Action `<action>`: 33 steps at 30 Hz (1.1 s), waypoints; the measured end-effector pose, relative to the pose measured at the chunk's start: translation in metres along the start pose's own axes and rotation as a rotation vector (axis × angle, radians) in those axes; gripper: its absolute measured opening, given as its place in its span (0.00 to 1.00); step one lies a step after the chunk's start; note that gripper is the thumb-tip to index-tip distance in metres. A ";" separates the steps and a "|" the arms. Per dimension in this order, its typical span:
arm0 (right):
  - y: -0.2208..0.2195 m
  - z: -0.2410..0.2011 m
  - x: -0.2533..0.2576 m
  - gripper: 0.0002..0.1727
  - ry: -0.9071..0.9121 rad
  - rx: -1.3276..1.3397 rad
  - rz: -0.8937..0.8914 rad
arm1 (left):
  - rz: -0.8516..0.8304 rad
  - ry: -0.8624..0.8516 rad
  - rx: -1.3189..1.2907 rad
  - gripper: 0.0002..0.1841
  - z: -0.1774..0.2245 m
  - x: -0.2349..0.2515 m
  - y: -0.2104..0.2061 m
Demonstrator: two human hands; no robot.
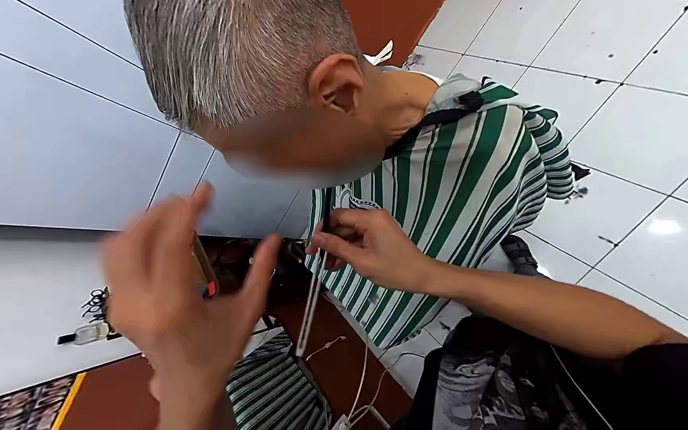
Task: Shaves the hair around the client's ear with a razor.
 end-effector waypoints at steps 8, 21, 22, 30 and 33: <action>-0.017 -0.004 0.025 0.09 -0.062 0.218 0.013 | -0.186 0.002 0.162 0.55 -0.013 0.111 -0.043; -0.023 -0.008 0.039 0.09 -0.132 0.401 0.039 | -0.306 0.034 0.153 0.63 -0.008 0.140 -0.079; -0.024 -0.007 0.040 0.09 -0.140 0.414 0.042 | -0.302 0.034 0.155 0.63 -0.008 0.139 -0.079; -0.027 -0.006 0.042 0.08 -0.137 0.479 0.018 | -0.304 0.064 0.175 0.65 -0.017 0.138 -0.084; -0.027 -0.007 0.044 0.08 -0.124 0.480 0.015 | -0.299 0.053 0.178 0.64 -0.018 0.137 -0.084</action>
Point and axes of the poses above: each hand's wrist, its own x-axis towards the middle knuckle, its own y-axis out of the back of the hand, z = x × y, the point moved 7 cm from there along x, towards the middle knuckle, and after that the axes turned 11 degrees about z, right-handed, at the moved point
